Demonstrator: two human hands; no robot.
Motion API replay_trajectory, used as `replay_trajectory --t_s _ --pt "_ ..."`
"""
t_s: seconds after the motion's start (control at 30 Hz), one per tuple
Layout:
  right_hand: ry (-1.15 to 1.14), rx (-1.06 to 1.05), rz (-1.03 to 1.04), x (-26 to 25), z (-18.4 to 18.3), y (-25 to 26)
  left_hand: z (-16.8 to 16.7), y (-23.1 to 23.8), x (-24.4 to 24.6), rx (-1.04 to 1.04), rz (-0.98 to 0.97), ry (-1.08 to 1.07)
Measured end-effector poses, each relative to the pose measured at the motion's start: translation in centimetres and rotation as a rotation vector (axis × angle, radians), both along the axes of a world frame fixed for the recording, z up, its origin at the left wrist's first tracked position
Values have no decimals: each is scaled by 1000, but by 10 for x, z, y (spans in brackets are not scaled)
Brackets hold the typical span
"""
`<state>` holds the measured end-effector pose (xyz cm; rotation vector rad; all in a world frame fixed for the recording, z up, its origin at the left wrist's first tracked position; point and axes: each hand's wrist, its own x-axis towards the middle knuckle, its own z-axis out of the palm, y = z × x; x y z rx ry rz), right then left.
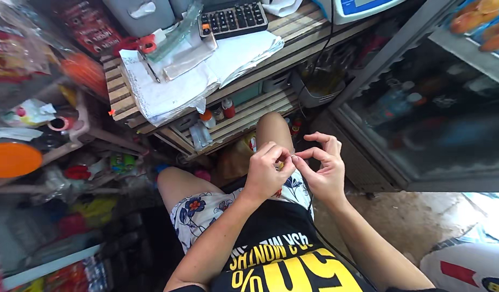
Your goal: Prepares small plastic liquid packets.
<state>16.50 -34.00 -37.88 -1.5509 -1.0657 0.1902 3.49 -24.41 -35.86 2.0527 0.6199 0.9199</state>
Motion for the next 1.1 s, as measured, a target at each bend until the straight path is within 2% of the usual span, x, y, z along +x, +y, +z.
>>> replay_trajectory --t_s 0.23,0.43,0.53,0.63,0.73,0.83,0.93,1.1 --pt "-18 -3 62 3 -10 3 1 7 -2 -118 14 7" --pt "-142 -12 42 4 -10 4 -5 10 -2 246 79 35" --pt "-235 -7 18 4 -10 6 -1 12 -1 337 77 116" --pt "-224 38 -4 4 -11 8 -1 12 -1 270 49 160" --pt "-99 41 18 6 -12 8 -3 9 -2 158 88 119" --pt "-17 -4 88 11 -12 7 -5 8 -2 157 153 86" --pt "38 -44 150 15 -13 6 -5 8 -2 119 114 76" --pt "-1 -52 67 15 -13 9 -6 12 -2 88 58 87"
